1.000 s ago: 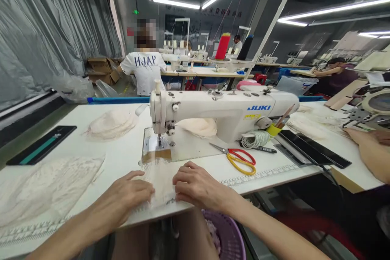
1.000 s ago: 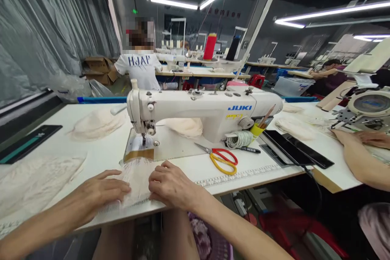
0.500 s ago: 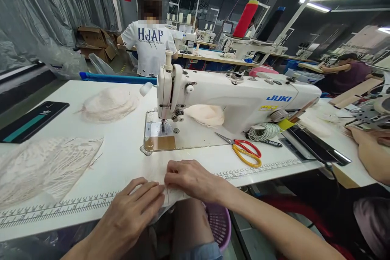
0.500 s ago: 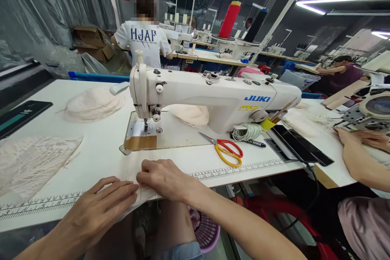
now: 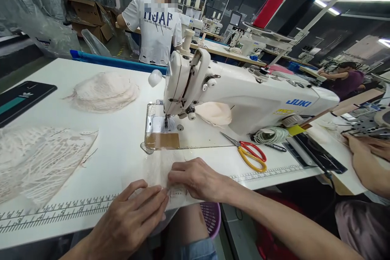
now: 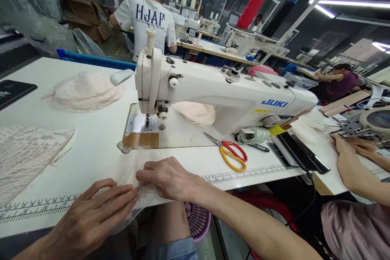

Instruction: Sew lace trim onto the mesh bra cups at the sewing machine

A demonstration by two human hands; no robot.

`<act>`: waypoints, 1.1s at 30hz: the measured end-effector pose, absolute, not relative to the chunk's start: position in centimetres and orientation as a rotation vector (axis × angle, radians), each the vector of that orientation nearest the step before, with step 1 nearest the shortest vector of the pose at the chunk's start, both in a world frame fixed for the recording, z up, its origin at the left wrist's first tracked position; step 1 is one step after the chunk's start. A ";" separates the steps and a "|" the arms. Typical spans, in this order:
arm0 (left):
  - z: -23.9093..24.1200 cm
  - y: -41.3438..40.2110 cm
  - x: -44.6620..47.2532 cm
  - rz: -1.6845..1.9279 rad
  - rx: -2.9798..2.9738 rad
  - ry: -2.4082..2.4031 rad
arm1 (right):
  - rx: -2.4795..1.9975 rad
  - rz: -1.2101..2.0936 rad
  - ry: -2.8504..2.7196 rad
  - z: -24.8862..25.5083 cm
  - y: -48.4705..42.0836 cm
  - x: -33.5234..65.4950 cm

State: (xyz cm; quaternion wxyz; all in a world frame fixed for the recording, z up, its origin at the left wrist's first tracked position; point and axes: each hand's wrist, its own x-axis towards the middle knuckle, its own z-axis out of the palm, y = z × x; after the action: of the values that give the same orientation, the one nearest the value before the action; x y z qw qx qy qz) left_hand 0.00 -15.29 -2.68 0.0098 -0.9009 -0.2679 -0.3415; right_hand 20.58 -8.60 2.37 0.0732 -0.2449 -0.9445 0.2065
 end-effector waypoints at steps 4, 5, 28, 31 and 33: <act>-2.5 -15.2 0.2 -1.097 -2.814 -0.845 | -0.934 0.132 -2.832 2.9 -7.2 22.5; -2.3 -15.2 0.2 -1.119 -2.825 -0.851 | -1.005 0.095 -2.773 3.3 -6.9 23.4; -1.1 -15.4 0.4 -1.094 -2.973 -1.344 | -0.947 0.090 -2.282 -3.5 -18.0 20.9; -0.8 -15.5 0.5 -1.082 -2.952 -1.345 | -0.977 0.050 -2.238 -4.1 -18.5 20.9; -0.6 -15.6 0.6 -1.080 -2.947 -1.345 | -0.995 0.052 -2.253 -4.2 -18.9 21.1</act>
State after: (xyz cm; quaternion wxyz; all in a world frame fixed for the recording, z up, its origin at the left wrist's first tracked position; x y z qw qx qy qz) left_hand 0.62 -15.55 -0.57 -0.1362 -0.8550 -0.3901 -0.3135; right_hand 21.08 -18.87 -4.22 0.3326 -0.3811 -0.8624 0.0198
